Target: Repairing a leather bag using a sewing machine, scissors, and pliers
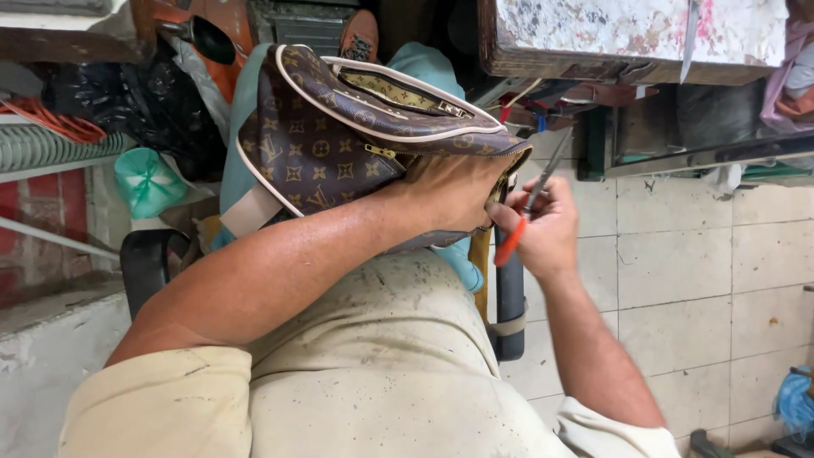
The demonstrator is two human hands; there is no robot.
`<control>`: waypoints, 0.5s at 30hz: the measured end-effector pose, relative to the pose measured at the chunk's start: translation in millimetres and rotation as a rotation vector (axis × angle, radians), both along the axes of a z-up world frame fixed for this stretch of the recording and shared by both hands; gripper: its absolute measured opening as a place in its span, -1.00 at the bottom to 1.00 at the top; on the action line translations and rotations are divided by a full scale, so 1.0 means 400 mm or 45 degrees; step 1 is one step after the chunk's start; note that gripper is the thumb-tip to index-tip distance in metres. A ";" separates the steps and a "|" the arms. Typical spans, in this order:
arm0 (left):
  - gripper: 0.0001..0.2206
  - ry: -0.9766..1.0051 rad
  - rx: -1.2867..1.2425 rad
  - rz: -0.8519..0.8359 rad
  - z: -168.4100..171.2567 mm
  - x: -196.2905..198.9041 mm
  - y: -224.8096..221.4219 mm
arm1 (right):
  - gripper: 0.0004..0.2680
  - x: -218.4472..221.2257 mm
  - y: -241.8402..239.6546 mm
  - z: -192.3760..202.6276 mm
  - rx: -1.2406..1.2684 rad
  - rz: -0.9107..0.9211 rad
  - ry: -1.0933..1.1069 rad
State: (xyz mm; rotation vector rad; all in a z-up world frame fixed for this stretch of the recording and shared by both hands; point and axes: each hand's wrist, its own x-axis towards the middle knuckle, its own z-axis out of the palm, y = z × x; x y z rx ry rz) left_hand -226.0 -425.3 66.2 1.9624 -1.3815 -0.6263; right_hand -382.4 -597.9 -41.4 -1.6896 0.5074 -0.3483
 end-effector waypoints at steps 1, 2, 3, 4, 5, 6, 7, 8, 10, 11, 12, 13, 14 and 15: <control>-0.29 0.013 0.019 0.002 0.007 0.000 0.003 | -0.61 0.005 0.007 -0.027 0.056 -0.071 -0.020; -0.33 0.026 0.038 0.005 0.014 0.000 0.008 | -0.60 0.009 0.015 -0.054 0.111 -0.141 -0.040; -0.33 0.026 0.039 0.009 -0.023 0.001 -0.002 | -0.60 0.005 0.010 -0.071 0.112 -0.137 -0.040; -0.38 0.106 -0.018 0.013 -0.058 0.001 -0.011 | -0.61 0.002 0.006 -0.087 0.153 -0.147 -0.066; -0.41 0.186 -0.073 0.018 -0.094 0.003 -0.017 | -0.62 -0.001 0.004 -0.103 0.197 -0.157 -0.092; -0.41 0.185 -0.071 0.023 -0.099 0.004 -0.023 | -0.62 -0.002 0.007 -0.104 0.199 -0.152 -0.092; -0.44 0.230 0.018 0.041 -0.104 0.006 -0.031 | -0.61 -0.004 0.008 -0.104 0.203 -0.153 -0.107; -0.44 0.275 0.107 0.058 -0.109 0.008 -0.038 | -0.61 -0.007 0.010 -0.104 0.207 -0.155 -0.122; -0.41 0.349 0.231 0.092 -0.117 0.004 -0.052 | -0.63 -0.007 0.024 -0.085 0.200 -0.155 -0.111; -0.33 0.419 0.358 0.123 -0.120 0.005 -0.059 | -0.64 -0.004 0.030 -0.075 0.197 -0.156 -0.104; -0.33 0.419 0.350 0.128 -0.157 -0.011 -0.062 | -0.64 -0.006 0.027 -0.070 0.190 -0.150 -0.105; -0.43 0.377 0.139 0.188 -0.193 -0.028 -0.063 | -0.63 -0.009 0.026 -0.066 0.185 -0.120 -0.099; -0.51 0.333 -0.071 0.247 -0.231 -0.046 -0.065 | -0.63 -0.012 0.025 -0.062 0.181 -0.090 -0.093; -0.51 0.337 -0.080 0.253 -0.259 -0.050 -0.077 | -0.63 -0.015 0.024 -0.035 0.173 -0.082 -0.089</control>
